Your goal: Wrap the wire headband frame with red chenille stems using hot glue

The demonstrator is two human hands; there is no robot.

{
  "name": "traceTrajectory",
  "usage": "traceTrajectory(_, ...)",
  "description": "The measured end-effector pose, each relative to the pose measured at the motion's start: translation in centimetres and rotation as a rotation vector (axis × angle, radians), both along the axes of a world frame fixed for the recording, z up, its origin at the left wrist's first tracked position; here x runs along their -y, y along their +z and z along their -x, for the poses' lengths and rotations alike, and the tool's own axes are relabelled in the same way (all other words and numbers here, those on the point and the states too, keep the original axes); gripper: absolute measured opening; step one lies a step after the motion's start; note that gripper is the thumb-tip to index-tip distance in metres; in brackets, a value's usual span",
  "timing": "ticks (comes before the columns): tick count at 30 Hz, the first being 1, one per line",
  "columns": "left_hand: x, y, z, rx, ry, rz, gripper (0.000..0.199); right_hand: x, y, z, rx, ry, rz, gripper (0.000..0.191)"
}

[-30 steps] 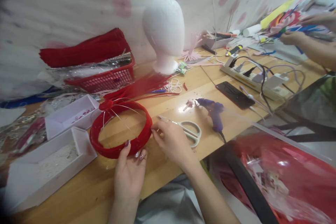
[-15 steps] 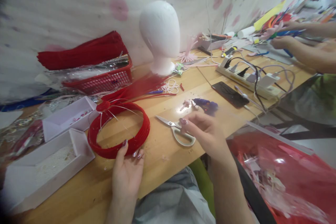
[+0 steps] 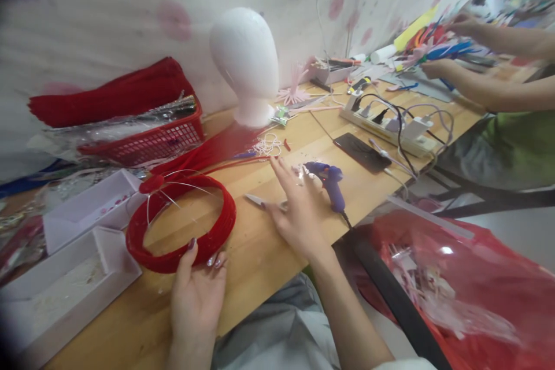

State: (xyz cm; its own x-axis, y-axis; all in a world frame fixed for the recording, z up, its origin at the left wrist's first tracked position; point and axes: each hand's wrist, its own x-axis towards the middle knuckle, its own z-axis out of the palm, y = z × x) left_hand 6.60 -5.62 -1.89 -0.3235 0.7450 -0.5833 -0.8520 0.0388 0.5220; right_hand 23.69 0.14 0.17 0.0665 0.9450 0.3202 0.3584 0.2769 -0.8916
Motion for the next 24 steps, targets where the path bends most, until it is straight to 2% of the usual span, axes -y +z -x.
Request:
traceTrajectory(1,0.0,0.0,0.0,-0.009,-0.003,-0.01,0.025,0.1,0.0,0.1,-0.075,0.034,0.047,0.061)
traceTrajectory(2,0.0,0.0,0.0,-0.021,-0.006,-0.017,0.025,0.1,0.0,0.2,-0.164,0.05,0.107,0.065)
traceTrajectory(6,0.0,0.1,0.1,-0.074,-0.007,-0.021,0.024,0.1,-0.4,1.0,-0.392,-0.002,0.265,0.053)
traceTrajectory(14,0.0,0.1,0.2,-0.124,-0.036,-0.028,0.023,-1.6,-1.6,1.3,-0.583,0.054,0.286,0.027)
traceTrajectory(17,0.0,-0.1,0.3,-0.159,-0.054,-0.047,0.021,-2.6,-1.8,1.5,-0.532,0.001,0.219,0.026)
traceTrajectory(21,0.0,0.1,0.3,-0.17,-0.05,-0.028,0.017,-3.9,-1.2,1.9,-0.244,-0.105,0.137,0.026)
traceTrajectory(24,0.0,0.3,0.4,-0.19,-0.051,-0.007,0.013,-4.7,-0.1,2.3,-0.059,-0.1,0.125,0.025)
